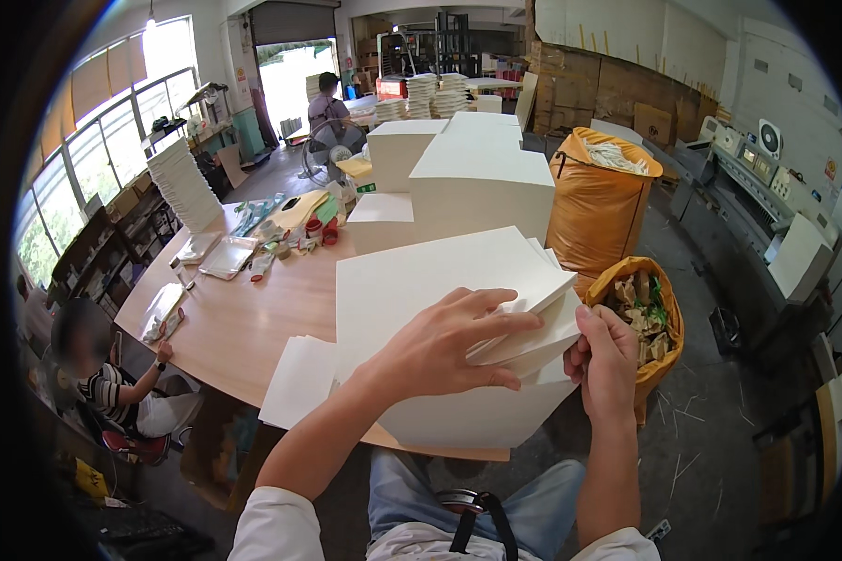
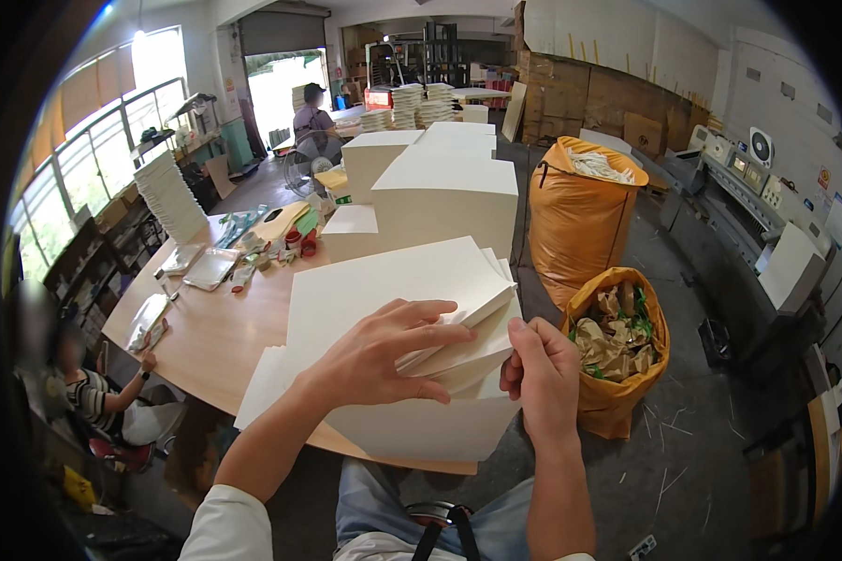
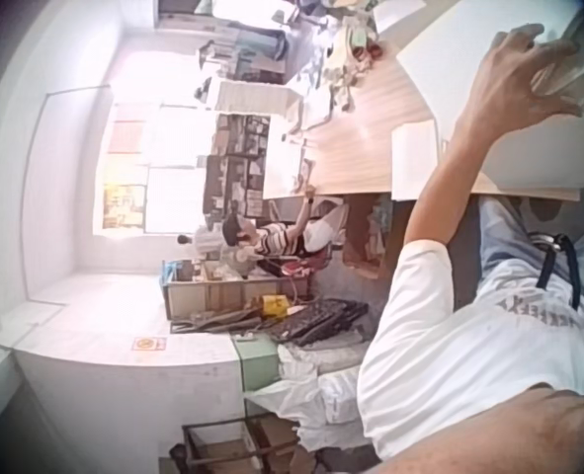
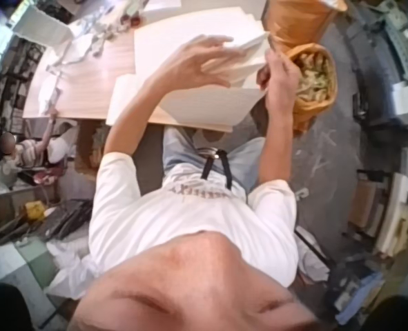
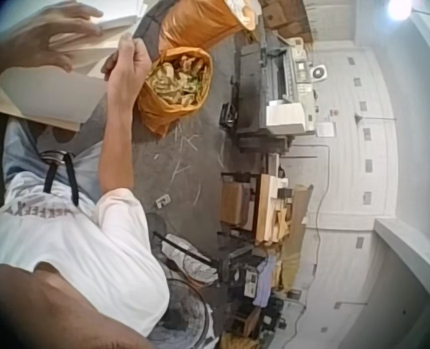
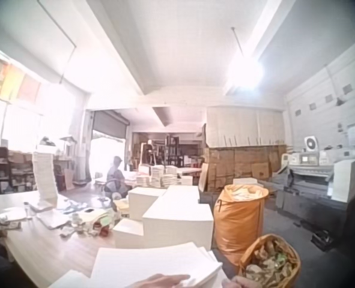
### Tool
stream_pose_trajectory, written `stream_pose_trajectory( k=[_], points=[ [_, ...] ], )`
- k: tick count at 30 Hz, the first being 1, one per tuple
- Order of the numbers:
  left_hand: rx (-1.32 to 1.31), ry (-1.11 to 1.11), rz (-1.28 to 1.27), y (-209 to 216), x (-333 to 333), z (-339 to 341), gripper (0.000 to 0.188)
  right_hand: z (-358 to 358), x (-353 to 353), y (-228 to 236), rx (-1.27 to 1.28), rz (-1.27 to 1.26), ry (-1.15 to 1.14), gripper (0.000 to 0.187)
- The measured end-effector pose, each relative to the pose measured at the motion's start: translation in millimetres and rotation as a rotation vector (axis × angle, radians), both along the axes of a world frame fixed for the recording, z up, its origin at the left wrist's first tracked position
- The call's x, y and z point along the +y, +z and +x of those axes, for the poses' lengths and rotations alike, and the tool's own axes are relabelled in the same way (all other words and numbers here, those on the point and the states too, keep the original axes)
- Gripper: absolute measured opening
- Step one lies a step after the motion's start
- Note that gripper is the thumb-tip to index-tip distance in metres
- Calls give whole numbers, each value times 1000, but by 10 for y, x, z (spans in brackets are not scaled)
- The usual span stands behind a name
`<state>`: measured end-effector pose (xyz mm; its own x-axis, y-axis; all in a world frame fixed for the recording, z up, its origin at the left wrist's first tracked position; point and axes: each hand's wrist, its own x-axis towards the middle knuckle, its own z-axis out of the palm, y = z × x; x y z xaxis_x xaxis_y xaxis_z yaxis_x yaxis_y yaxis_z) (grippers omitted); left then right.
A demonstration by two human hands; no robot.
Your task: The person repeatedly picks up small stacks of white paper sheets from a table and places them onto a larger stack. The hands lift, align, and set down the sheets in a repetitive cycle.
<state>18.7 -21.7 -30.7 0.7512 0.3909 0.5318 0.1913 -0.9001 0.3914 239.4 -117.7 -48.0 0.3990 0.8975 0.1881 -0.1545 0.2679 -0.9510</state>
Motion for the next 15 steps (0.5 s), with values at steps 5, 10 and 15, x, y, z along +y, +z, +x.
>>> stream_pose_trajectory(
  k=[5,10,15],
  points=[
    [-3,-4,-39,-22,27,0,67,84,-20,-17,-74,-31,19,46],
    [-3,-25,-77,-17,45,-15,59,138,-24,-60,-35,5,32,47],
    [-50,-3,-28,-43,32,36,48,123,61,-227,-538,143,-184,46]
  ],
)
